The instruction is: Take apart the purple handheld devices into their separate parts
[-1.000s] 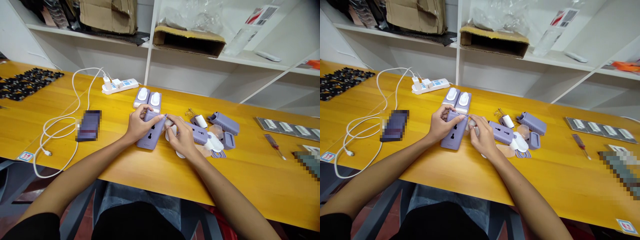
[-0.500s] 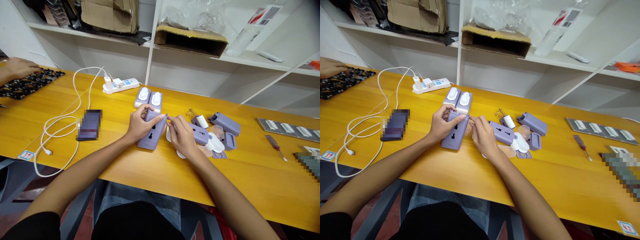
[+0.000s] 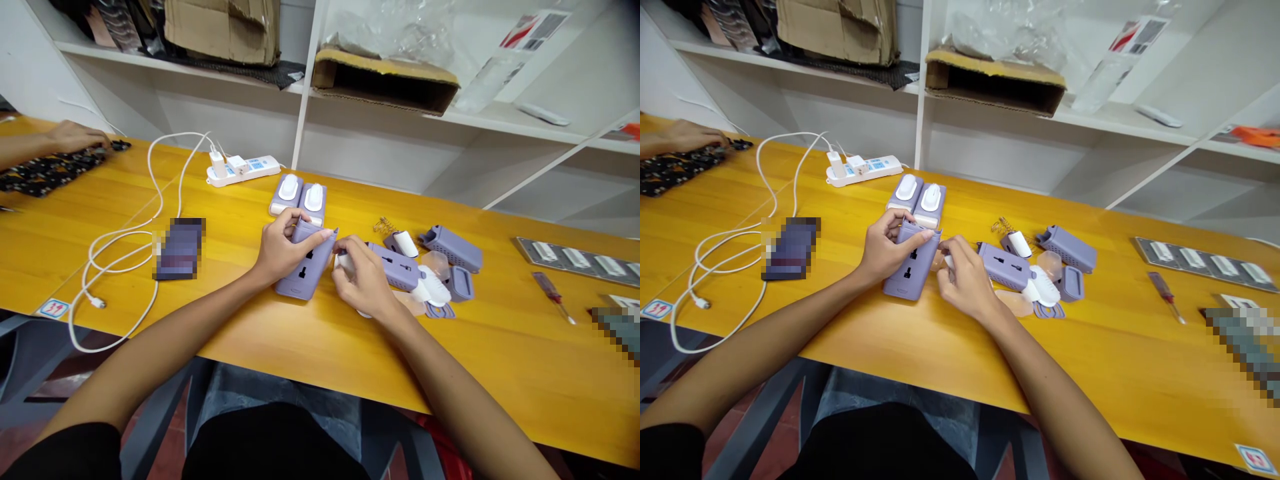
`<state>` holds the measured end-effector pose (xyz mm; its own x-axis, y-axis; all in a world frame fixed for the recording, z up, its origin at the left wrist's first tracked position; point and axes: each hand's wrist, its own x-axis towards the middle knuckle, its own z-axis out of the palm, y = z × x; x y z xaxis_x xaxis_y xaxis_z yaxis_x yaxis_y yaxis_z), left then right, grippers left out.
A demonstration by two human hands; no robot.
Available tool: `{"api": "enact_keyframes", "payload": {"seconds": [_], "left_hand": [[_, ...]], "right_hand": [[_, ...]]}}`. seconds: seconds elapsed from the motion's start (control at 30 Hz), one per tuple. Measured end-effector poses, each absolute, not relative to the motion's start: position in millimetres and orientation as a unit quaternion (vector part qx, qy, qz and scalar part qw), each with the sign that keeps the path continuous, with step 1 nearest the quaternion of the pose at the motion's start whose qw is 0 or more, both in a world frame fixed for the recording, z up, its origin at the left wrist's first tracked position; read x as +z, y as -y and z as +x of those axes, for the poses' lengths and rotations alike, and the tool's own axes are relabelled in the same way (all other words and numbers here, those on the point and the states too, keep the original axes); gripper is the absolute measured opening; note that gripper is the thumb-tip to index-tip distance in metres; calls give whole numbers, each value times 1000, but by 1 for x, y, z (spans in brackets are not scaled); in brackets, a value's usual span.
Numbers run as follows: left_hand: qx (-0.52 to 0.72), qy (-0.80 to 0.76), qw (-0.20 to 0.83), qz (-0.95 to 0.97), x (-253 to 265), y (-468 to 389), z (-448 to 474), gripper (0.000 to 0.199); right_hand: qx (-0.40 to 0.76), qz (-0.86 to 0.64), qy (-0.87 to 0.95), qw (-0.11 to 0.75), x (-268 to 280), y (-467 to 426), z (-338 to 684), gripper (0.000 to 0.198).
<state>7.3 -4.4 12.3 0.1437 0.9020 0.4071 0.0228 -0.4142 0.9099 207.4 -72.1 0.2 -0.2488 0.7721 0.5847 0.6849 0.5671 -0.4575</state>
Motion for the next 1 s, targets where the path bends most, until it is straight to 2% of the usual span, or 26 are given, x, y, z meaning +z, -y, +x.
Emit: {"api": "enact_keyframes", "payload": {"seconds": [0.23, 0.33, 0.57, 0.9, 1.0], "left_hand": [[546, -356, 397, 646, 12, 5, 7, 46], [542, -361, 396, 647, 11, 6, 7, 48], [539, -358, 396, 652, 12, 7, 8, 44], [533, -355, 413, 648, 12, 5, 9, 45], [532, -357, 412, 648, 12, 5, 8, 46]], "right_hand": [[9, -466, 787, 404, -4, 65, 210, 37], [-22, -458, 816, 352, -7, 63, 214, 43], [-62, -447, 864, 225, -17, 60, 220, 33], [-126, -466, 864, 142, -15, 63, 217, 36], [-130, -470, 862, 139, -17, 63, 217, 43]]}}
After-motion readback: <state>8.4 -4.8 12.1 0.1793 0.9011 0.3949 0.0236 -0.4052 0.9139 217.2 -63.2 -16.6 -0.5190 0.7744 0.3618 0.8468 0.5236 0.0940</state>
